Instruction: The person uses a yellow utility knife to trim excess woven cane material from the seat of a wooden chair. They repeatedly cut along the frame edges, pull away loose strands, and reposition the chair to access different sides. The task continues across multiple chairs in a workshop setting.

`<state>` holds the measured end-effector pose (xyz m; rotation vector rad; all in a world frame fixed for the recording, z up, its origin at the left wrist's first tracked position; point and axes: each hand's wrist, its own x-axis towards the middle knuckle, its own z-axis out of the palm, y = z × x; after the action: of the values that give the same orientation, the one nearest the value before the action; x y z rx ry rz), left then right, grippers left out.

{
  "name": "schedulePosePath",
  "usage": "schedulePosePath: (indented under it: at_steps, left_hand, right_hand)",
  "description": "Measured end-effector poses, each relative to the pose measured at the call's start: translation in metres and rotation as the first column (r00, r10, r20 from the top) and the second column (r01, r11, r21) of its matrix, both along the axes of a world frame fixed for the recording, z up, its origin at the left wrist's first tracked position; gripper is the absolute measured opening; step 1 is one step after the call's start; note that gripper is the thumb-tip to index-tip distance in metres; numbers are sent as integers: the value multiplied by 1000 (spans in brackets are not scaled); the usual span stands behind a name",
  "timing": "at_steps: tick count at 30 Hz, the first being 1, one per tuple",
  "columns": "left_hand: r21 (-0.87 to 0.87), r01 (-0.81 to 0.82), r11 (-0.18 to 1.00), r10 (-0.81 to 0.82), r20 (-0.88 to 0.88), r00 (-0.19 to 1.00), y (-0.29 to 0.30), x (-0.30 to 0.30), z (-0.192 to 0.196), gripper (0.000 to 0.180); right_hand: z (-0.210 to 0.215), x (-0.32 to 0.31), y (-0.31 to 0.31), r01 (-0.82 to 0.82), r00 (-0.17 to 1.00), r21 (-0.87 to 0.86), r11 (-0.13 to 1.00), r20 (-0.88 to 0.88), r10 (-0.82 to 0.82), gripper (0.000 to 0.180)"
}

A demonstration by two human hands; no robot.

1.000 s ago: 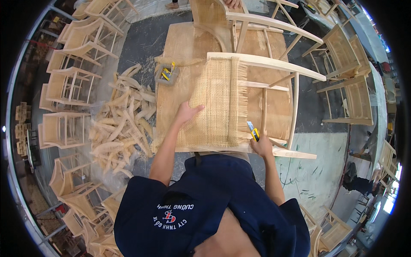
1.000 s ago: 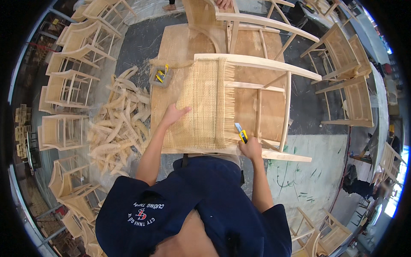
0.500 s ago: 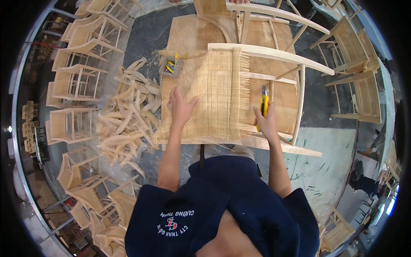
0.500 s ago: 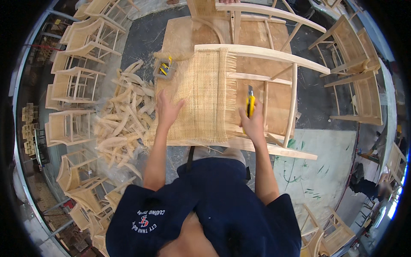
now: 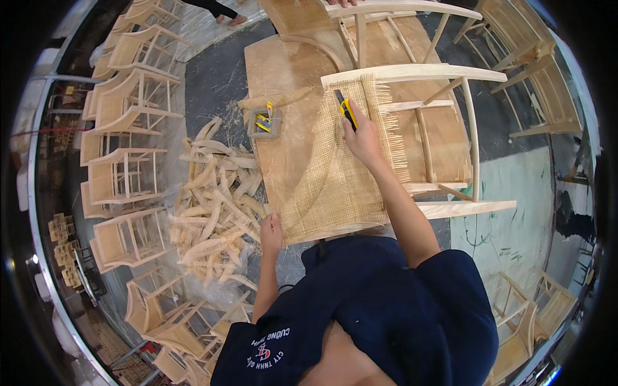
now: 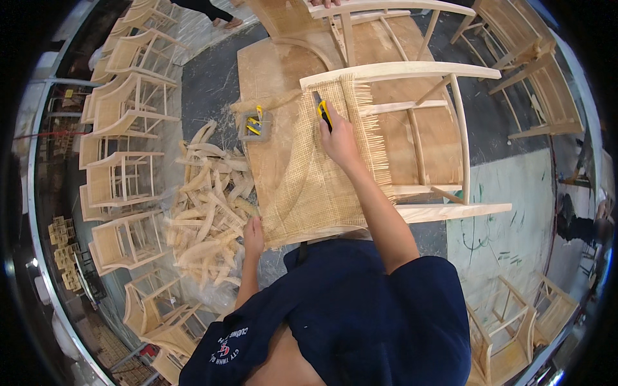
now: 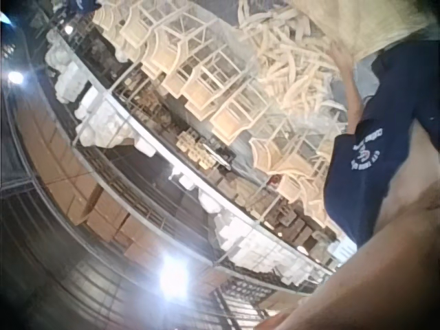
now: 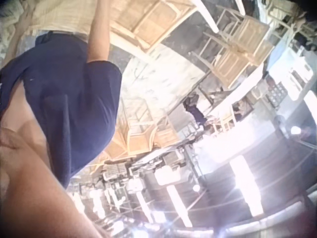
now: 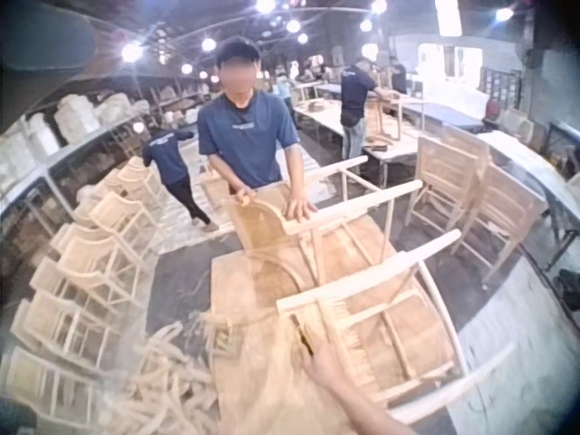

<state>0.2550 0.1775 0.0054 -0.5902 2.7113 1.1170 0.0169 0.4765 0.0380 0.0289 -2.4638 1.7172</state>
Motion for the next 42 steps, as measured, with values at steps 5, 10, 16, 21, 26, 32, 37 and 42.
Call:
schedulePosePath:
  at_steps: [5, 10, 16, 21, 26, 32, 37, 42]
  left_hand:
    - [-42, 64, 997, -68, -122, 990, 12, 14, -5, 38]
    - [-133, 123, 983, -126, -12, 992, 5, 15, -2, 35]
    - [-249, 98, 964, -118, -66, 991, 12, 10, -2, 34]
    - [-270, 92, 959, -127, -116, 985, 14, 10, -2, 32]
    - [-287, 81, 954, -113, -96, 989, 15, 12, -6, 36]
    - [-303, 81, 950, -114, -92, 989, 14, 13, -13, 39]
    - [-327, 63, 943, -102, -104, 989, 8, 16, -17, 37]
    - [-220, 23, 975, -53, -133, 990, 14, 15, -14, 36]
  right_hand:
    - [-13, -7, -11, 62, 998, 11, 998, -34, -61, 50]
    - [-10, -14, -10, 13, 998, 105, 994, -61, -7, 53]
    - [4, -25, 5, -93, 994, 150, 984, -48, 101, 44]
    - [9, -36, 11, -146, 989, 209, 967, 34, 142, 30]
    - [10, -38, 12, -168, 986, 260, 951, 24, 167, 21]
    - [4, -34, 14, -195, 981, 254, 947, 26, 195, 17]
    - [4, -26, 7, -164, 986, 279, 946, 29, 163, 16]
    - [5, -9, 6, -202, 977, 276, 940, 120, 174, 25]
